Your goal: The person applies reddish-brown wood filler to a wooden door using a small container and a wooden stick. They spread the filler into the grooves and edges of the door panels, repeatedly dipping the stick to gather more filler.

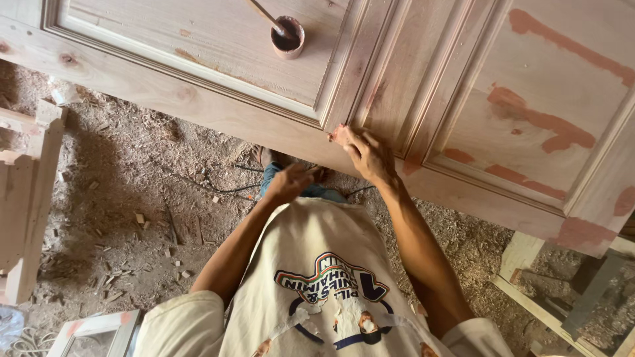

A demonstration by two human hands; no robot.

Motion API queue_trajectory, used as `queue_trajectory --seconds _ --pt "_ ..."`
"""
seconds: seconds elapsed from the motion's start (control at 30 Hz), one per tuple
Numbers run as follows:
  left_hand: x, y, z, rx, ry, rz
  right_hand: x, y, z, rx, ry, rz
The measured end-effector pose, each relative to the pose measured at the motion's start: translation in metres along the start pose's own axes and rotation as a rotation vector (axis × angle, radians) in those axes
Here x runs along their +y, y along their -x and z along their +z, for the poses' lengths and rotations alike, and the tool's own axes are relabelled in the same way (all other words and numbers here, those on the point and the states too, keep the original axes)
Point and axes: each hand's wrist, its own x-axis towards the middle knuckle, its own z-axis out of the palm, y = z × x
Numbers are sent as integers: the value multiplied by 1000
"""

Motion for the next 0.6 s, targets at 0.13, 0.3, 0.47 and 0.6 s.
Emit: queue_trajectory --seconds 0.13,0.3,0.47,0.6 --pt "-11 -18 -14 118 739 -169 4 1 5 -201 40 218" --pt "-16 -35 -16 228 1000 -194 -10 7 5 -16 143 206" --pt "-13 -35 -17 239 1051 -231 -19 8 5 -16 131 251" --pt "-9 -32 -25 204 1087 -251 -30 7 1 -140 163 321"
